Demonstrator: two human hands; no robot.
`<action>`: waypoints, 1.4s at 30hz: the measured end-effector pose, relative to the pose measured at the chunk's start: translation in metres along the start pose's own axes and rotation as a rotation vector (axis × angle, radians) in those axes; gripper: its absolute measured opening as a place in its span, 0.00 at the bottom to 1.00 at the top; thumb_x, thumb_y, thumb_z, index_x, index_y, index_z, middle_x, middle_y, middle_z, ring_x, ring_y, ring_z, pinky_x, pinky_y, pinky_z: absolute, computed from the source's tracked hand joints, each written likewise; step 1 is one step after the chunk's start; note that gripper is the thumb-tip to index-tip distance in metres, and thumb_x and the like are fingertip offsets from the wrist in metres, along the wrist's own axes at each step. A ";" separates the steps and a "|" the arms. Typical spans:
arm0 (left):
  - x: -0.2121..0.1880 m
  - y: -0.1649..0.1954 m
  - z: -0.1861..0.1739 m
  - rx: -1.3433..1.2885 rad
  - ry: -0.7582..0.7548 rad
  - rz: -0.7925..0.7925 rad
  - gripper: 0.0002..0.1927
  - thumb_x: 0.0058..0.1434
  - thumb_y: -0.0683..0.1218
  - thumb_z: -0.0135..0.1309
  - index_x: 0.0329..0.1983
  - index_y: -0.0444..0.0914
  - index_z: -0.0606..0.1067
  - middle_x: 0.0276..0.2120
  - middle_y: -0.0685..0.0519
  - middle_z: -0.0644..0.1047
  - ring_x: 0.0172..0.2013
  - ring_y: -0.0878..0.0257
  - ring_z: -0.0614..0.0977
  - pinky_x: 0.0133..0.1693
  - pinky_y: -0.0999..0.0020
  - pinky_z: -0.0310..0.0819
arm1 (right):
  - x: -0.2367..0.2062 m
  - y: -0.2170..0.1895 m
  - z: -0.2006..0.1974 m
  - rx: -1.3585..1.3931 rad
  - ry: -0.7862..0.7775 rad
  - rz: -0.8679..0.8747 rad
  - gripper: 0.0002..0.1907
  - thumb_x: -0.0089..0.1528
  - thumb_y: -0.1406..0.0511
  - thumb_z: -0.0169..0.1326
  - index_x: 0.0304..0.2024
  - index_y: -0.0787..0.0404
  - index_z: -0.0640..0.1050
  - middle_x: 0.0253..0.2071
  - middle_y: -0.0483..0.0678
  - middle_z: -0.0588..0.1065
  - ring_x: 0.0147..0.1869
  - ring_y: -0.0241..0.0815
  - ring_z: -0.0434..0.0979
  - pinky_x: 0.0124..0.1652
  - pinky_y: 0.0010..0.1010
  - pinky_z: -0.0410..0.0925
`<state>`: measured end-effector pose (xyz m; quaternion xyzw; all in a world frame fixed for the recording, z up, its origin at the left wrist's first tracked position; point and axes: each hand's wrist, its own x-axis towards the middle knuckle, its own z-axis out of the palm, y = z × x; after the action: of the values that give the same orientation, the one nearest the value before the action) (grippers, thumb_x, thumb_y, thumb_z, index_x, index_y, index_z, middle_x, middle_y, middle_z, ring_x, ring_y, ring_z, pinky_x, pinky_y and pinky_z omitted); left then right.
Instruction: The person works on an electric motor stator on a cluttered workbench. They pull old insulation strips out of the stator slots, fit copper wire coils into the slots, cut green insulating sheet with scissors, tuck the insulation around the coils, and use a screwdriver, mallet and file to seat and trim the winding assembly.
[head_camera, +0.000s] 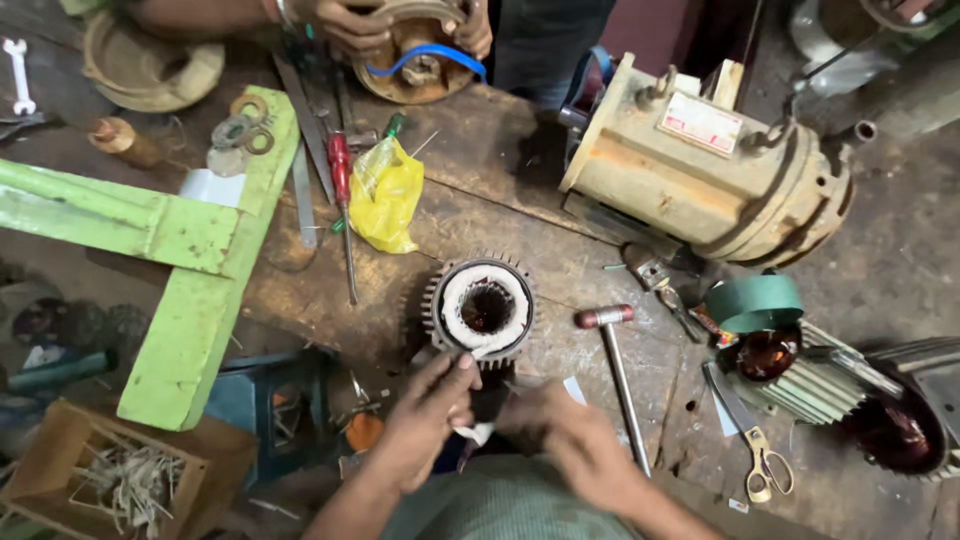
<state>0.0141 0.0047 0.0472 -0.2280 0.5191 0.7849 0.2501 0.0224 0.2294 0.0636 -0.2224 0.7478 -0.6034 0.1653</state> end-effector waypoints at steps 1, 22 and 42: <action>-0.006 -0.003 -0.001 0.295 0.001 0.197 0.18 0.75 0.51 0.50 0.48 0.28 0.73 0.35 0.46 0.68 0.36 0.49 0.68 0.41 0.51 0.65 | -0.001 0.000 0.002 -0.051 0.047 0.002 0.16 0.66 0.67 0.47 0.53 0.62 0.80 0.51 0.53 0.80 0.52 0.49 0.82 0.53 0.37 0.73; -0.025 0.068 -0.019 1.227 -0.258 0.924 0.13 0.60 0.47 0.59 0.44 0.36 0.75 0.42 0.43 0.78 0.43 0.44 0.80 0.42 0.52 0.74 | 0.036 0.000 0.039 -0.257 0.066 0.296 0.16 0.63 0.63 0.59 0.51 0.59 0.73 0.34 0.53 0.80 0.39 0.50 0.81 0.39 0.41 0.72; 0.023 0.060 -0.052 1.213 -0.301 1.554 0.12 0.60 0.41 0.53 0.47 0.35 0.76 0.41 0.47 0.78 0.41 0.51 0.78 0.43 0.56 0.73 | 0.066 -0.005 0.088 0.416 0.888 0.345 0.10 0.63 0.65 0.62 0.36 0.65 0.76 0.30 0.41 0.72 0.35 0.32 0.67 0.36 0.26 0.62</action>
<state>-0.0363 -0.0601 0.0560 0.4431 0.8002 0.3535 -0.1959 0.0120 0.1206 0.0505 0.2191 0.6360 -0.7393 -0.0300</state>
